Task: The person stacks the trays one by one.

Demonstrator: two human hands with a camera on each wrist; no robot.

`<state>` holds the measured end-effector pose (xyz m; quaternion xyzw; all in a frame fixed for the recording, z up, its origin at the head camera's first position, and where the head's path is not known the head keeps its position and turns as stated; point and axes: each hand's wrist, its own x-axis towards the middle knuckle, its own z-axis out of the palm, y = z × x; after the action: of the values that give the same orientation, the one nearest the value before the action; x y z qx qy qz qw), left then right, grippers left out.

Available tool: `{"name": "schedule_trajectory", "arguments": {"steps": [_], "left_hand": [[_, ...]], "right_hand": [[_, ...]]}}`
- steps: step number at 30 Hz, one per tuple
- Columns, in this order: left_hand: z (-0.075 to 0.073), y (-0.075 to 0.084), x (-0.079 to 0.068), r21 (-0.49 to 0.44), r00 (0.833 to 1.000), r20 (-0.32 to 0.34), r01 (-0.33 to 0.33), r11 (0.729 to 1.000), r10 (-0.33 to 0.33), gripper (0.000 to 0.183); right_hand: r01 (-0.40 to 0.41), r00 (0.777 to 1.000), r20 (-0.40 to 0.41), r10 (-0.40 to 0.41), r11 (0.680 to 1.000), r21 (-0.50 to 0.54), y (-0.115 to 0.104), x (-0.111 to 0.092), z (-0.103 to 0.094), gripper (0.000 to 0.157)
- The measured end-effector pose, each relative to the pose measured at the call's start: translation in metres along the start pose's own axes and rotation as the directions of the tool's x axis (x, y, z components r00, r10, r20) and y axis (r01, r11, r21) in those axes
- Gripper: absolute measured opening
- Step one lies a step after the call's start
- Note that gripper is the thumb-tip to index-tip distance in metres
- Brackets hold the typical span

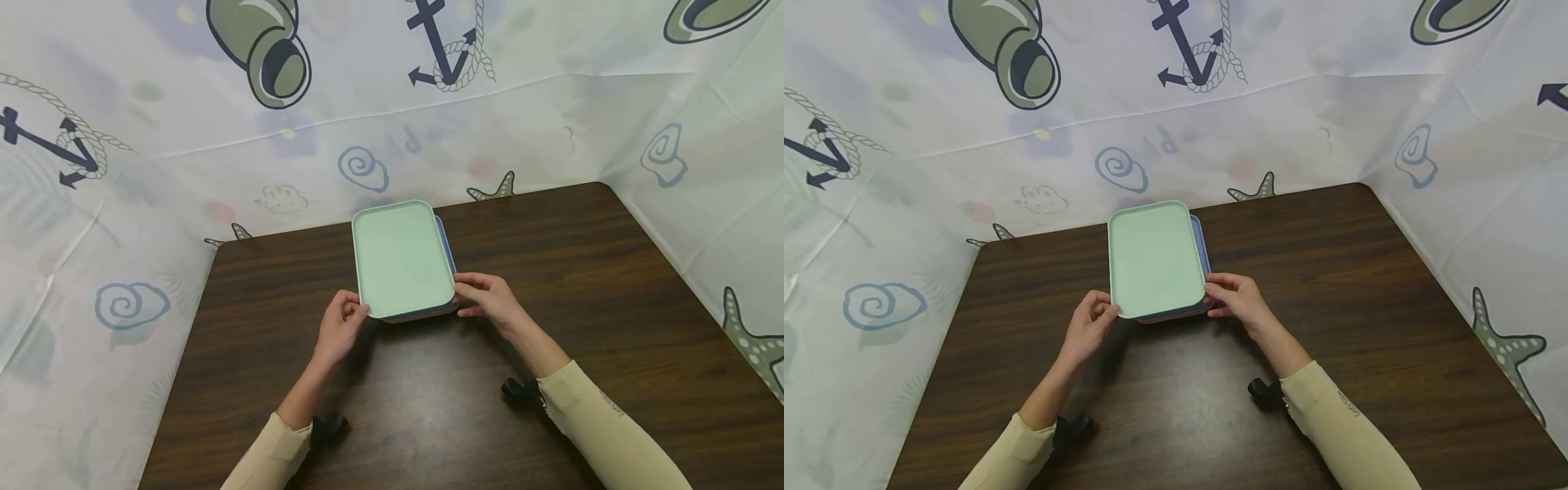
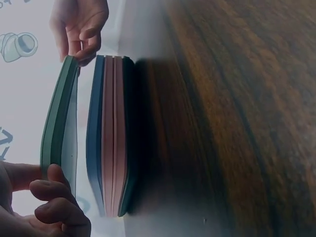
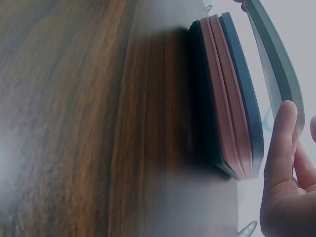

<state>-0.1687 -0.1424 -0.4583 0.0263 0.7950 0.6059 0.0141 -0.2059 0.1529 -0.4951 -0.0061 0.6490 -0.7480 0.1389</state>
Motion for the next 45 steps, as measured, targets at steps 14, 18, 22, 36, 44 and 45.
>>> {"name": "schedule_trajectory", "arguments": {"steps": [14,18,22,36,44,45], "left_hand": [[0.013,-0.003,0.007,0.031,1.0,0.012,0.001,1.0,-0.001,0.014],[0.014,-0.018,0.014,0.039,1.0,0.008,0.016,0.999,-0.017,0.014],[0.016,-0.039,0.023,0.063,1.0,-0.011,0.009,0.998,-0.009,0.015],[0.016,-0.042,0.025,0.295,0.996,-0.066,-0.045,0.954,0.068,0.013],[0.019,-0.039,0.021,0.524,0.99,-0.081,-0.06,0.85,0.119,0.017],[0.02,-0.038,0.021,0.561,0.987,-0.079,-0.071,0.825,0.139,0.018]], "right_hand": [[-0.04,0.999,-0.023,0.039,0.999,-0.02,0.002,-0.001,-0.011,0.043],[-0.045,0.999,-0.027,0.044,0.999,-0.018,0.002,-0.001,-0.012,0.043],[-0.048,0.998,-0.036,0.048,0.999,-0.014,0.003,-0.001,-0.012,0.043],[-0.064,0.997,-0.043,0.063,0.998,-0.021,0.002,0.0,-0.012,0.045],[-0.046,0.998,-0.045,0.042,0.995,-0.086,0.003,0.002,-0.011,0.043],[-0.042,0.998,-0.046,0.038,0.995,-0.093,0.003,0.002,-0.011,0.043]]}}
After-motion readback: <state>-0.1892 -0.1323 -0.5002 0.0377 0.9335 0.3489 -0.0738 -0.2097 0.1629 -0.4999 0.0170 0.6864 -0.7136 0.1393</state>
